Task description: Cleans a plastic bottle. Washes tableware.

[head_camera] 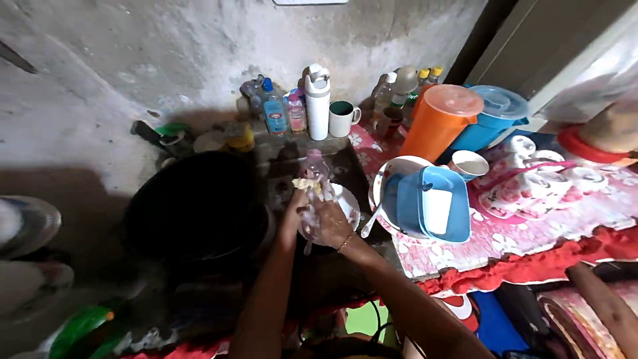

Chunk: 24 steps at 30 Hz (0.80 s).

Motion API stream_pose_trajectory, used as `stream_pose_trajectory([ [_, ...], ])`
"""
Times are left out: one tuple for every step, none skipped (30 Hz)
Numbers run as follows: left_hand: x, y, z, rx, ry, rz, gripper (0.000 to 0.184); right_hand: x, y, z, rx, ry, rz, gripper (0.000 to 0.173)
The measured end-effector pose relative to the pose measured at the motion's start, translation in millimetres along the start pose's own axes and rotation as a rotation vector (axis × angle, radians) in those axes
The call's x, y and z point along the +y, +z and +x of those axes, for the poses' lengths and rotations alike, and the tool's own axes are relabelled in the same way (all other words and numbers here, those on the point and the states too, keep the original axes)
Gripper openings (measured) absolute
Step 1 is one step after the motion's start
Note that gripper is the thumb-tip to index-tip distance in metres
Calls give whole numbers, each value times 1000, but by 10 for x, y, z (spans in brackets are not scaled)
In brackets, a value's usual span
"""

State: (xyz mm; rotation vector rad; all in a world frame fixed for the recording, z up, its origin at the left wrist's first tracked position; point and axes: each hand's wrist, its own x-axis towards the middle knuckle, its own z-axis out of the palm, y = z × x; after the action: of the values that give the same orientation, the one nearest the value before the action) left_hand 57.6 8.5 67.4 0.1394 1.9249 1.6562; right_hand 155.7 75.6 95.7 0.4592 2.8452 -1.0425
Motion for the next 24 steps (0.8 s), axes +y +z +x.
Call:
stream_pose_trajectory([
  [40, 64, -41, -13, -25, -2, 37, 9, -36, 50, 15, 21, -13, 64],
  [58, 114, -63, -42, -15, 3, 40, 50, -59, 107, 102, 24, 9, 62],
  [54, 149, -80, -79, 18, 12, 42, 115, -75, 185, 221, 0, 47, 64],
  [34, 166, -109, -111, 57, 24, 42, 173, -122, 271, 314, -27, 91, 64],
  [-10, 176, -107, -143, 85, 24, 40, 217, -208, 350, 375, -47, 141, 61],
  [-58, 174, -88, -187, 102, -7, 43, 238, -327, 408, 400, -53, 175, 53],
  [-85, 181, -92, -220, 112, -31, 57, 235, -464, 446, 380, -43, 168, 43],
  [-88, 202, -112, -238, 116, -18, 72, 214, -602, 468, 326, -40, 113, 38],
  [-79, 225, -129, -253, 118, 22, 86, 174, -719, 489, 258, -28, 28, 34],
  [-64, 254, -149, -261, 129, 74, 95, 126, -797, 506, 201, -14, -52, 32],
  [-64, 280, -166, -265, 146, 107, 101, 94, -827, 529, 177, -11, -113, 30],
  [-72, 304, -186, -265, 165, 121, 104, 66, -847, 543, 166, 5, -151, 28],
  [-68, 313, -210, -274, 180, 125, 106, 56, -876, 556, 163, 27, -161, 30],
  [-45, 300, -251, -291, 187, 123, 107, 85, -900, 574, 167, 29, -128, 31],
  [-14, 264, -308, -319, 188, 97, 105, 155, -910, 582, 184, -15, -44, 33],
  [1, 211, -365, -355, 196, 44, 99, 250, -900, 570, 220, -105, 83, 33],
  [-13, 153, -413, -392, 207, -48, 86, 350, -867, 546, 271, -222, 229, 30],
  [-70, 99, -454, -438, 214, -178, 67, 444, -811, 512, 316, -344, 386, 29],
  [-144, 66, -479, -511, 205, -352, 45, 513, -740, 515, 363, -436, 536, 27],
  [-259, 68, -427, -637, 153, -587, 29, 532, -687, 535, 411, -472, 643, 26],
  [-413, 82, -306, -803, 97, -765, 32, 526, -651, 549, 449, -463, 688, 26],
  [-509, 89, -202, -892, 50, -823, 36, 500, -633, 543, 470, -417, 672, 27],
  [-491, 68, -184, -889, 20, -794, 35, 461, -639, 537, 476, -361, 623, 28],
  [-322, 43, -290, -778, -14, -681, 33, 427, -661, 546, 474, -309, 556, 29],
])
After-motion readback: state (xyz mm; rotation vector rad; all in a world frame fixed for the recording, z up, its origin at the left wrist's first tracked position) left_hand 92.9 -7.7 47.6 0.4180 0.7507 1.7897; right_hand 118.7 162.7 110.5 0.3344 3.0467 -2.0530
